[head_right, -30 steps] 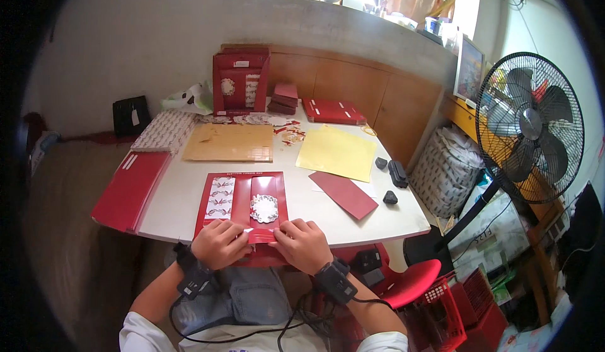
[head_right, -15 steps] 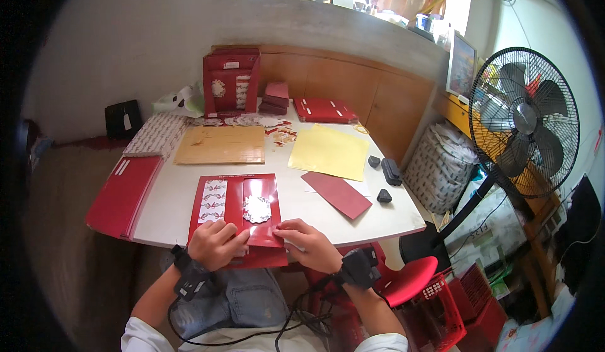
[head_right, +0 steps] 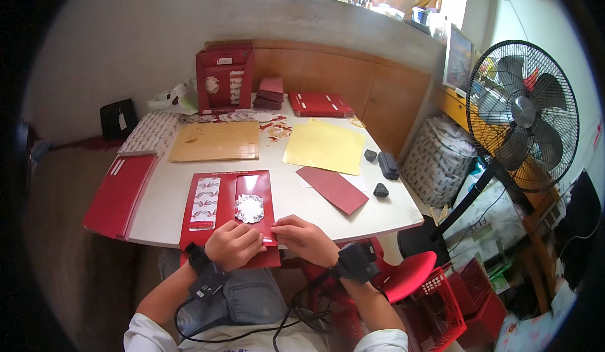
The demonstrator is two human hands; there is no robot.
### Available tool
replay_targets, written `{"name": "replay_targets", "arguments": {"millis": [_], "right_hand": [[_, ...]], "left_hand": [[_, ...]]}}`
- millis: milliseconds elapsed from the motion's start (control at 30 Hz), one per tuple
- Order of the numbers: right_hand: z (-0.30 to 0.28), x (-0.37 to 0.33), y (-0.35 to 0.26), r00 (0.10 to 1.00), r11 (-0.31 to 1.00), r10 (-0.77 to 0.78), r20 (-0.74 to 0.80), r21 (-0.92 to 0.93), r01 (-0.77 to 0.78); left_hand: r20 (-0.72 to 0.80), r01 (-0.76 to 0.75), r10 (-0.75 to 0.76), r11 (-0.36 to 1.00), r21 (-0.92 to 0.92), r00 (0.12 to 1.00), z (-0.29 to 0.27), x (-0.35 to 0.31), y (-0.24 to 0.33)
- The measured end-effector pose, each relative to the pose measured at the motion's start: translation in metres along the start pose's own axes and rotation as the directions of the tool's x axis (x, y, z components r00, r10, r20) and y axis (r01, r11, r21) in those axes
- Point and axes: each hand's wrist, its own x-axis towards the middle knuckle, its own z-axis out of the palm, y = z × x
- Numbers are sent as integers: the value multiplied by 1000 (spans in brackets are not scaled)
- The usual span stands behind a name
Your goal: Assembling and folding cardboard wallets into red display folders.
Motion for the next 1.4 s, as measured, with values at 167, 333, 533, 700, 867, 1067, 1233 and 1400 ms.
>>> {"name": "replay_targets", "arguments": {"millis": [167, 333, 533, 700, 867, 1067, 1233, 1400], "right_hand": [[3, 2, -8, 1000, 998, 22, -22, -64, -23], [15, 1, -10, 997, 995, 14, -80, -96, -22], [25, 3, -22, 983, 984, 103, -155, -129, -123], [30, 6, -31, 966, 983, 158, -203, -62, -173], [35, 4, -26, 948, 979, 175, -266, -58, -197], [39, 3, -24, 955, 985, 89, -282, -117, -127], [30, -6, -25, 946, 976, 119, -303, -139, -167], [24, -13, -25, 950, 952, 109, -291, -244, -184]], "left_hand": [[-43, 18, -19, 1000, -8, 999, 0, 2, 0], [-47, 24, -24, 1000, -6, 999, -2, 0, 1], [-77, 34, -36, 999, -34, 996, -4, 2, 1], [-34, 39, -39, 999, -9, 999, -7, 3, 4], [-43, 46, -47, 999, -26, 998, -2, 6, 4], [11, 82, -81, 996, -41, 997, -18, -4, 3], [15, 203, -203, 979, -25, 979, -63, -52, -15], [64, 439, -434, 891, -117, 899, -87, -113, -24]]}}
